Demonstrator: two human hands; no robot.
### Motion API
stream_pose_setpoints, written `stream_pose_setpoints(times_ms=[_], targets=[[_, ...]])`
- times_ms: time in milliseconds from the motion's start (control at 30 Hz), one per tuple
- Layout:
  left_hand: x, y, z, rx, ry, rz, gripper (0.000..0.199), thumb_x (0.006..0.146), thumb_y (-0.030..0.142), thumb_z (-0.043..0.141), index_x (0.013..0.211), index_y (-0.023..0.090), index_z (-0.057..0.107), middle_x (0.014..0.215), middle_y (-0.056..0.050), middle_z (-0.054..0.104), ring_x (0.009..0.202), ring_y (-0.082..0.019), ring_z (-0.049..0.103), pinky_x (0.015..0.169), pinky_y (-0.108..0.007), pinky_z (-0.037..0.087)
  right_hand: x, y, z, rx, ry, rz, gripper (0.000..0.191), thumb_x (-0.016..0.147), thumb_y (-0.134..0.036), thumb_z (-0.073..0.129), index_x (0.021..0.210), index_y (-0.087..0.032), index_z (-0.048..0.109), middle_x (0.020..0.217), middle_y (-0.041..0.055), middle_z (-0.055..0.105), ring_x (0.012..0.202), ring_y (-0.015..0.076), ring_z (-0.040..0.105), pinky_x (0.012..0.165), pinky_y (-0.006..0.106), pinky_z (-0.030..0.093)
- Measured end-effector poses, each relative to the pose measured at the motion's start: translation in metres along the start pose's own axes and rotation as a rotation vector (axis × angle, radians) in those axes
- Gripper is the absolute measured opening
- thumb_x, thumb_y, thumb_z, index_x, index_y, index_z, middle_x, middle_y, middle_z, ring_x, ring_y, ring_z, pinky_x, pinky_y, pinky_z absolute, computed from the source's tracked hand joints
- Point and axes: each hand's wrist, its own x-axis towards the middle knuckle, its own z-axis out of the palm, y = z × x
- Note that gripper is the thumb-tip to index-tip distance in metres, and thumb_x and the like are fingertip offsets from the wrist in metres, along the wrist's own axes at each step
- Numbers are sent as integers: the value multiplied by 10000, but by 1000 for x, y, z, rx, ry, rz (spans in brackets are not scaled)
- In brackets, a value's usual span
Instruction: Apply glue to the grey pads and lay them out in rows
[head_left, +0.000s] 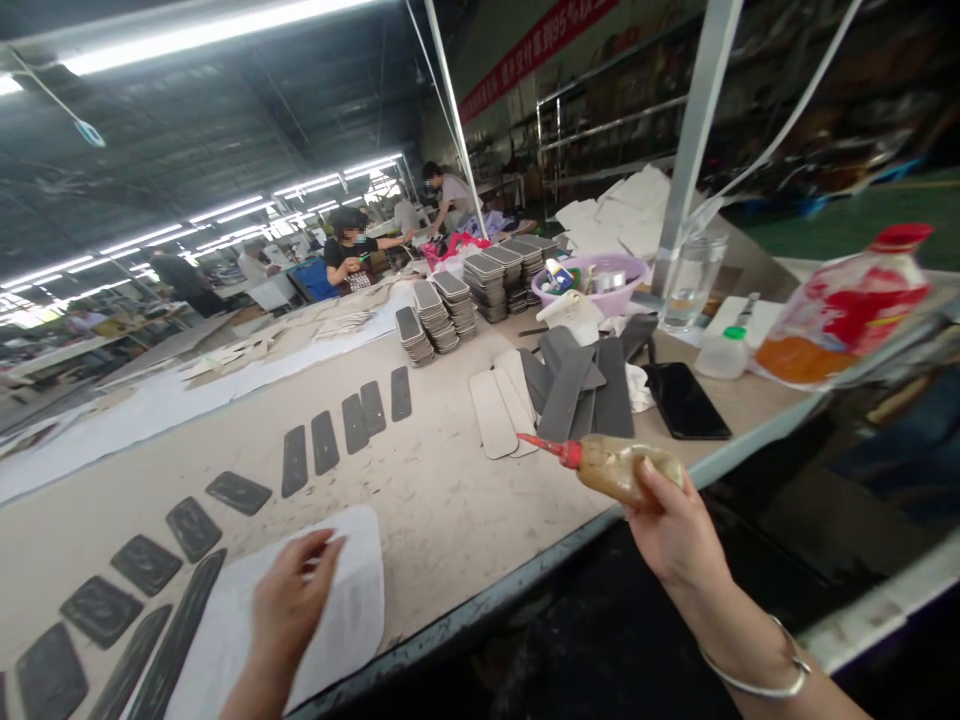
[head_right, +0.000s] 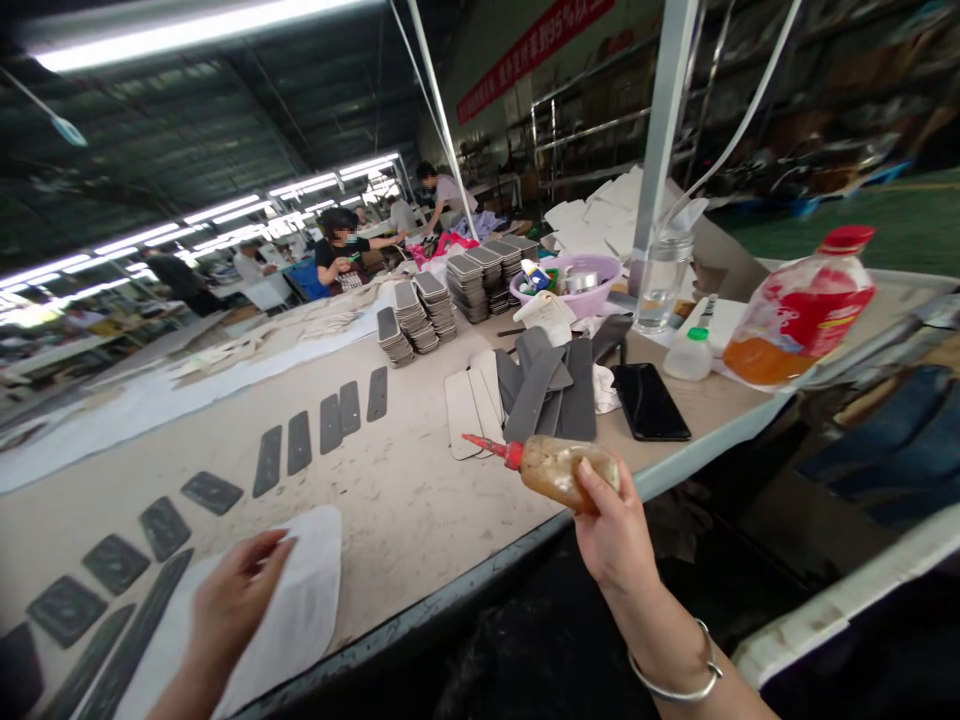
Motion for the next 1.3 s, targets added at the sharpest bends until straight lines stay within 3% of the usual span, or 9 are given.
stream_pose_setpoints(times_ms=[167,267,367,533,700,900,1067,1167,1300], targets=[[32,155,124,-379,-149,428,251,855,374,554,1016,196,631,1037,-58,641,945,-185,611,836,-311,515,4,-3,-6,63,48,5,285,668,-281,773,902,-235,616,871,-25,614,798,118,591,697,218,514],[40,233,159,-315,-206,531,238,825,311,604,1011,163,627,1065,-91,617,1012,-218,571,903,-352,483,7,-5,-9,82,73,19,305,661,-289,778,912,-231,616,890,-25,623,824,125,599,729,230,524],[52,273,175,-193,-302,579,168,826,231,577,953,137,632,1046,-117,603,998,-235,552,873,-360,477,7,-6,-11,91,69,38,312,669,-300,777,924,-229,612,895,-24,628,826,124,603,732,232,527],[66,285,183,-177,-383,621,213,871,165,486,732,120,640,811,-103,610,866,-223,564,807,-356,458,6,-5,-12,92,8,36,310,693,-294,769,948,-235,603,883,-26,632,801,104,600,717,205,519],[64,263,171,-342,-372,525,191,855,154,501,758,135,664,859,-79,638,841,-184,570,784,-310,442,8,-6,-12,94,5,31,301,686,-277,771,930,-233,602,866,-28,624,792,105,598,710,209,522],[66,232,158,-668,-572,96,108,754,197,617,714,133,694,649,-21,627,651,-146,571,601,-242,435,5,-4,-8,66,4,28,296,674,-274,773,912,-228,603,865,-23,619,790,119,597,700,227,529],[55,242,165,-848,-678,-86,106,742,151,599,734,102,693,570,-22,621,518,-118,570,463,-200,423,4,0,-7,36,13,32,336,662,-273,781,948,-227,610,888,-16,622,803,116,595,702,213,524],[46,255,171,-921,-692,-169,84,731,136,608,682,96,663,530,-27,605,470,-121,569,419,-194,420,5,0,-9,41,25,20,332,652,-276,786,928,-227,608,868,-19,617,785,113,589,696,212,521],[46,259,164,-995,-577,-217,150,815,241,566,760,122,638,636,-34,642,544,-123,620,456,-181,460,5,-3,-10,45,32,15,316,650,-275,787,900,-225,600,840,-24,609,758,103,579,683,197,512]])
